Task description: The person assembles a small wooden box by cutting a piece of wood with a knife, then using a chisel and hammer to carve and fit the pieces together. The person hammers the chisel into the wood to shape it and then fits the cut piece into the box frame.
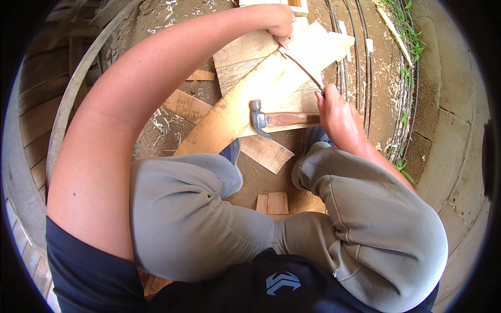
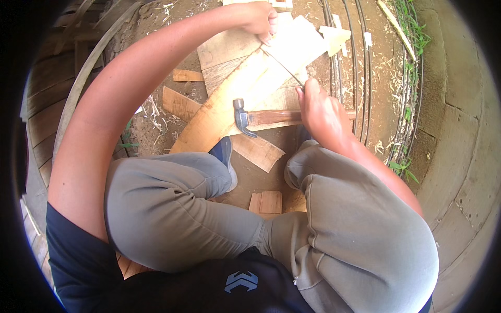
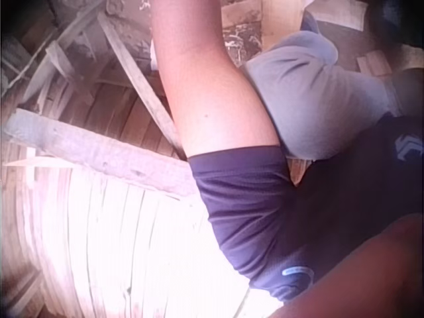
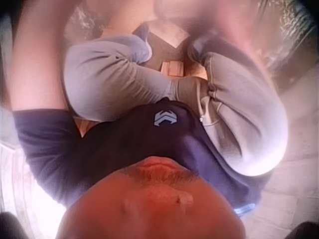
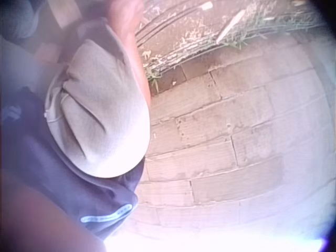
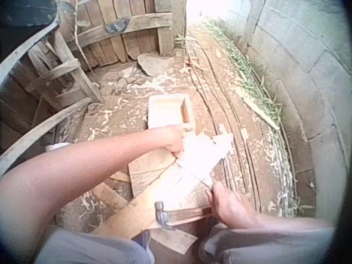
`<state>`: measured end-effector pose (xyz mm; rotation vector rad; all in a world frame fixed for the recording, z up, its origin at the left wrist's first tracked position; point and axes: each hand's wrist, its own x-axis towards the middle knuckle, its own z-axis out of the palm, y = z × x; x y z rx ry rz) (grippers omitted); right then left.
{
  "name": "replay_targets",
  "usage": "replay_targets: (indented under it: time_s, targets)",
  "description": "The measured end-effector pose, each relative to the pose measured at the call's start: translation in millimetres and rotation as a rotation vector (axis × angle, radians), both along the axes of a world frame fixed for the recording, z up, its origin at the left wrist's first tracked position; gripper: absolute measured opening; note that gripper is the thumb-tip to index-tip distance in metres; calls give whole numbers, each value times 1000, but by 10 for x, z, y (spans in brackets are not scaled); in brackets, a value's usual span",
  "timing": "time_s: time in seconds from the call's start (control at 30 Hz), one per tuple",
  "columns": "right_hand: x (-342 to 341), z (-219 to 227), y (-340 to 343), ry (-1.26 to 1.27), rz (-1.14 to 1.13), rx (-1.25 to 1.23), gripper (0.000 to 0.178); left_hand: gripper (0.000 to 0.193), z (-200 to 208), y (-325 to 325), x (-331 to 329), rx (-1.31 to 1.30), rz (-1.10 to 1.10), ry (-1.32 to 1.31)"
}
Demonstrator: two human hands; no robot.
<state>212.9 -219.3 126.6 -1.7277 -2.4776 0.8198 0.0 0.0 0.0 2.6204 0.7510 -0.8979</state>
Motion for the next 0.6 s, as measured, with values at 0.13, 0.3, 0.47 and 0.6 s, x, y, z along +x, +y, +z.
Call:
replay_targets:
  time_s: [0.13, 0.3, 0.47, 0.6]
  targets:
    - [16, -30, 7, 25, 0, 53, 25, 45, 112, -15, 128, 15, 46, 29]
    - [-55, -158, 36, 136, -9, 61, 27, 46, 98, -11, 15, 6, -34, 86]
    - [-71, -178, 69, 93, -9, 57, 27, 51, 133, -33, 71, 20, 56, 51]
    - [-28, -178, 72, 109, 15, 84, 27, 50, 87, -41, 71, 32, 134, 23]
